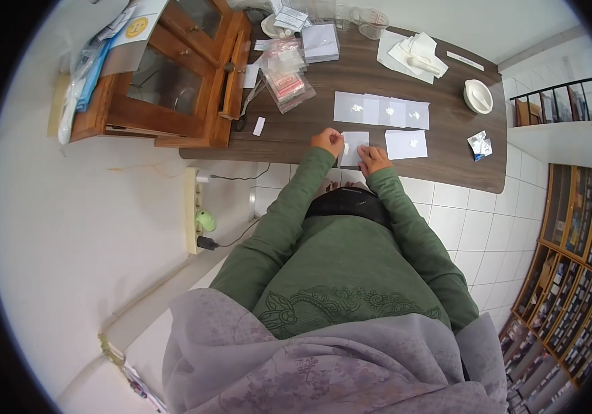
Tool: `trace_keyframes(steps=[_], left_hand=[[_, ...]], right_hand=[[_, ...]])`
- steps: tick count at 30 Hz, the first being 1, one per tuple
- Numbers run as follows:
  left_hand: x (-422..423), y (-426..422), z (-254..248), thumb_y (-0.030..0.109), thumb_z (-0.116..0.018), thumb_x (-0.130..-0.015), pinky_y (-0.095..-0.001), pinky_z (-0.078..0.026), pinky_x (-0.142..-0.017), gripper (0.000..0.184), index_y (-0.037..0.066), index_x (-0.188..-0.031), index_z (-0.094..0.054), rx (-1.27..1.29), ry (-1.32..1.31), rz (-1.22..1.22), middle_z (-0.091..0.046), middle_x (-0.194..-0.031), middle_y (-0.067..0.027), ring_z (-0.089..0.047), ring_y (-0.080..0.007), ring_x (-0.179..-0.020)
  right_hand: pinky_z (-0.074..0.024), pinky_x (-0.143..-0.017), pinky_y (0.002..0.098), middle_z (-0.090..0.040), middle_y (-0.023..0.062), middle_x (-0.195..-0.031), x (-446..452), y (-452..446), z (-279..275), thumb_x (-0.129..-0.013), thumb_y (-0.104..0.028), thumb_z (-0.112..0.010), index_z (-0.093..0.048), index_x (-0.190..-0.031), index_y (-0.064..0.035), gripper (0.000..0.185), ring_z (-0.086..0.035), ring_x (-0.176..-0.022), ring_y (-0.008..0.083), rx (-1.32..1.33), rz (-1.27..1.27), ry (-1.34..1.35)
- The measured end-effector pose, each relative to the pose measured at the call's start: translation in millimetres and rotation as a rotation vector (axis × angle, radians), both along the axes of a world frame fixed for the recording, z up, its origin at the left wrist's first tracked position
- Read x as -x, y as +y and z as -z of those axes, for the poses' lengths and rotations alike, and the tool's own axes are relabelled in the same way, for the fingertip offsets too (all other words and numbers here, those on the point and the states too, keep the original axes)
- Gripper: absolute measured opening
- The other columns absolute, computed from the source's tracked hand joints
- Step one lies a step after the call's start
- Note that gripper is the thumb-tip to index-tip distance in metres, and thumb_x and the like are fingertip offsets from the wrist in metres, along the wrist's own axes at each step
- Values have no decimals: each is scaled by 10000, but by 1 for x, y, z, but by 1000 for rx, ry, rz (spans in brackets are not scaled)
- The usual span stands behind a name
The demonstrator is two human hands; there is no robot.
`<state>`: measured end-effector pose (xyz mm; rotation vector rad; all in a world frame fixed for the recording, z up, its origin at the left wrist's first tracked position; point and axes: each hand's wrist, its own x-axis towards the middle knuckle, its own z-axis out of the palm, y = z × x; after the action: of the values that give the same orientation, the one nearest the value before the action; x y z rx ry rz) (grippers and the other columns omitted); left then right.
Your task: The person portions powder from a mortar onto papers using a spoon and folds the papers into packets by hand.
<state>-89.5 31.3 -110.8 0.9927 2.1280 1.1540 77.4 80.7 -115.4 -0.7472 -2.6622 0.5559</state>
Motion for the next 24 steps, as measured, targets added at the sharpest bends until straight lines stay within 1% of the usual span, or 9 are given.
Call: trace_keyframes(steps=[4,7,8,10,11,14,17,20,24], left_hand=[[6,-6,1,163,-614,-705,-263,-453,-562,145,33,-758,-581,20,-48,-62,-591,-626,-71,-568,-151,-563],[25,-20,5,141,-596,-711,-289,-466,-585,119,43,-777,-582,-29,-79,-108,-605,-694,-88,-589,-180,-609],[30,-26,6,126,-585,-717,-285,-465,-589,109,43,-787,-583,-88,-13,-87,-605,-730,-91,-589,-179,-624],[35,-42,-11,95,-564,-728,-277,-463,-596,98,41,-807,-584,-205,119,-46,-603,-804,-97,-591,-176,-656],[38,-49,-15,63,-556,-744,-266,-457,-641,126,21,-860,-582,-159,137,27,-592,-872,-101,-586,-188,-730],[32,-64,-13,82,-593,-712,-302,-442,-735,231,44,-939,-572,-232,346,331,-573,-961,-83,-556,-218,-879],[22,-71,-9,113,-614,-683,-339,-396,-826,340,78,-1015,-547,-203,577,602,-528,-1069,-53,-487,-221,-1009],[14,-74,-3,130,-616,-670,-345,-367,-864,391,100,-1049,-525,-146,580,621,-493,-1125,-36,-450,-198,-1065],[17,-77,14,122,-607,-666,-346,-383,-834,358,102,-1017,-541,-169,619,582,-518,-1076,-31,-478,-199,-1019]], right_hand=[[-392,-835,341,-492,85,-1012,0,0,1,-693,-92,-564,-505,-1074,-46,389,-448,-947,268,-1,9,9],[-393,-839,337,-495,83,-1010,1,-1,1,-689,-86,-562,-510,-1065,-45,382,-447,-949,265,-7,14,19],[-393,-839,337,-495,83,-1011,1,-1,1,-690,-86,-561,-511,-1064,-45,380,-446,-949,265,-9,15,22],[-392,-841,336,-493,83,-1013,1,-2,0,-691,-87,-559,-510,-1068,-44,382,-446,-950,263,-16,12,19],[-392,-842,335,-493,84,-1015,0,-2,0,-692,-87,-559,-509,-1069,-43,383,-445,-951,263,-21,12,17],[-390,-845,336,-490,82,-1020,1,-3,-4,-693,-85,-556,-506,-1076,-41,389,-444,-956,261,-18,16,4],[-389,-848,337,-488,84,-1024,0,-4,-4,-689,-85,-559,-503,-1080,-37,398,-444,-960,259,-17,19,1],[-387,-851,340,-484,86,-1032,-2,-7,-1,-681,-91,-566,-503,-1079,-35,407,-443,-964,265,-25,29,16],[-381,-865,343,-475,93,-1050,-7,-10,-5,-668,-109,-592,-484,-1107,-37,458,-432,-992,282,11,8,9]])
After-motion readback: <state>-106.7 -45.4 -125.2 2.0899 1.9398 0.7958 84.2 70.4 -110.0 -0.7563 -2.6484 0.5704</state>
